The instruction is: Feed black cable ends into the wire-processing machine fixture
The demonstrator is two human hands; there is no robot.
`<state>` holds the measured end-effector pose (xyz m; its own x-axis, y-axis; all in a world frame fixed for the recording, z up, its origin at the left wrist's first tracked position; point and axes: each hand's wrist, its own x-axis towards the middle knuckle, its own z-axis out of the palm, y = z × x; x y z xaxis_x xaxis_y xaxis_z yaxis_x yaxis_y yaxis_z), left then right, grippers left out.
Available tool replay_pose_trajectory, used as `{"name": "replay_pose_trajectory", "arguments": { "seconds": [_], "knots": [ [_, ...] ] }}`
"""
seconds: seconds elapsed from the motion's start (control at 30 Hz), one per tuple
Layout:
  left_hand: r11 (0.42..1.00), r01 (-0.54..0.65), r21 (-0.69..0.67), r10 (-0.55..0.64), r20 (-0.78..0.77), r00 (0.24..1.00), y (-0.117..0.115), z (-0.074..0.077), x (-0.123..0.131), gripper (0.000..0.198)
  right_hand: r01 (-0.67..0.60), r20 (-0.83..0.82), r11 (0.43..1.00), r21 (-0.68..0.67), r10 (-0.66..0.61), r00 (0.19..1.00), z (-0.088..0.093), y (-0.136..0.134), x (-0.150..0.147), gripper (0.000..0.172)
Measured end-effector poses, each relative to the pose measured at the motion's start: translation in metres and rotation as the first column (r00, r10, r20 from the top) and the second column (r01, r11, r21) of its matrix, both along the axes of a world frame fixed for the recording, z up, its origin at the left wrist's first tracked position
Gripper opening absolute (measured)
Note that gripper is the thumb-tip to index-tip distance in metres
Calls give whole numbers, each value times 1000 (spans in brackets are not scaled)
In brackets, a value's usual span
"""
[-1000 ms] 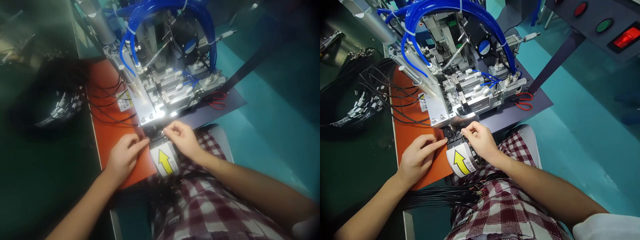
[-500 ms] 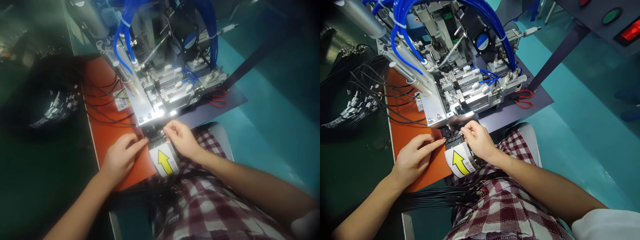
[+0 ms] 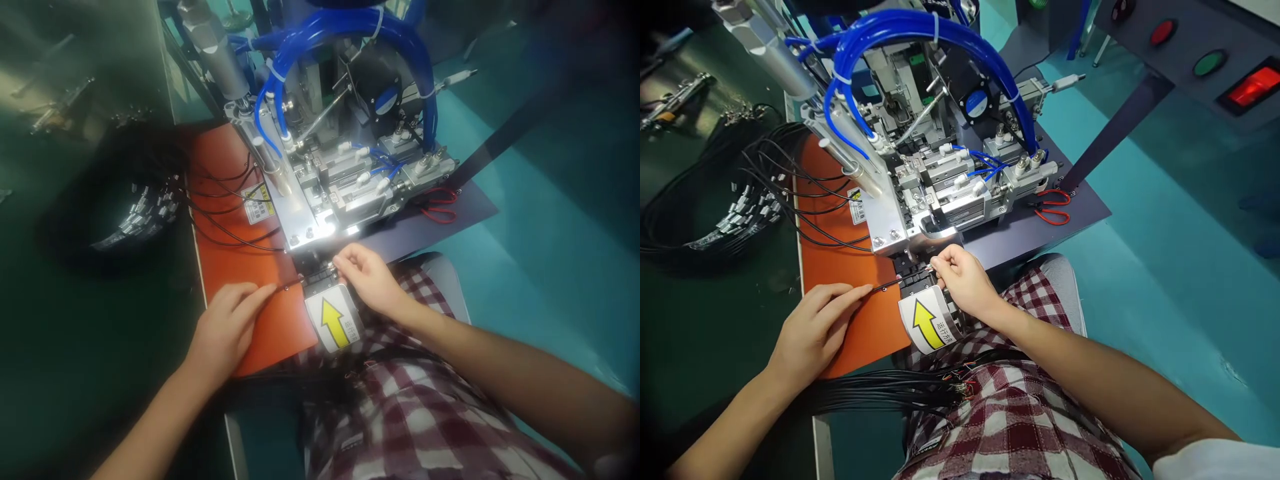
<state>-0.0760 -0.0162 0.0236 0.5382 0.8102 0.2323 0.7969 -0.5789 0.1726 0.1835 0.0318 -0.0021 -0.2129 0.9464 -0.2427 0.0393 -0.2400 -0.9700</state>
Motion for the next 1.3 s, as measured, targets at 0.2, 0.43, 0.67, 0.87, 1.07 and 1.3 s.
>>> {"name": "replay_pose_trajectory", "arguments": {
  "seconds": [0.2,0.43,0.67,0.87,1.07,1.3],
  "knots": [
    [991,94,93,-91,-39,995,4,-6,-3,51,-8,-48,999,-34,7,999,1,3,0,23],
    [992,108,65,-107,-12,994,4,-4,-3,58,-34,-67,995,-92,28,997,-2,6,7,27],
    [994,98,43,-98,-7,995,4,-5,-3,65,-47,-36,995,-87,44,998,-1,5,9,29],
    [994,109,3,-109,42,993,3,-8,-6,70,-57,-10,996,-67,56,998,1,5,8,30],
    [995,104,-13,-102,70,992,3,-10,-7,69,-72,-33,997,-25,72,997,0,3,-1,26],
    [993,118,-9,-118,70,991,5,-5,-3,62,-107,28,988,-112,111,993,-1,6,12,37]
  ]
}}
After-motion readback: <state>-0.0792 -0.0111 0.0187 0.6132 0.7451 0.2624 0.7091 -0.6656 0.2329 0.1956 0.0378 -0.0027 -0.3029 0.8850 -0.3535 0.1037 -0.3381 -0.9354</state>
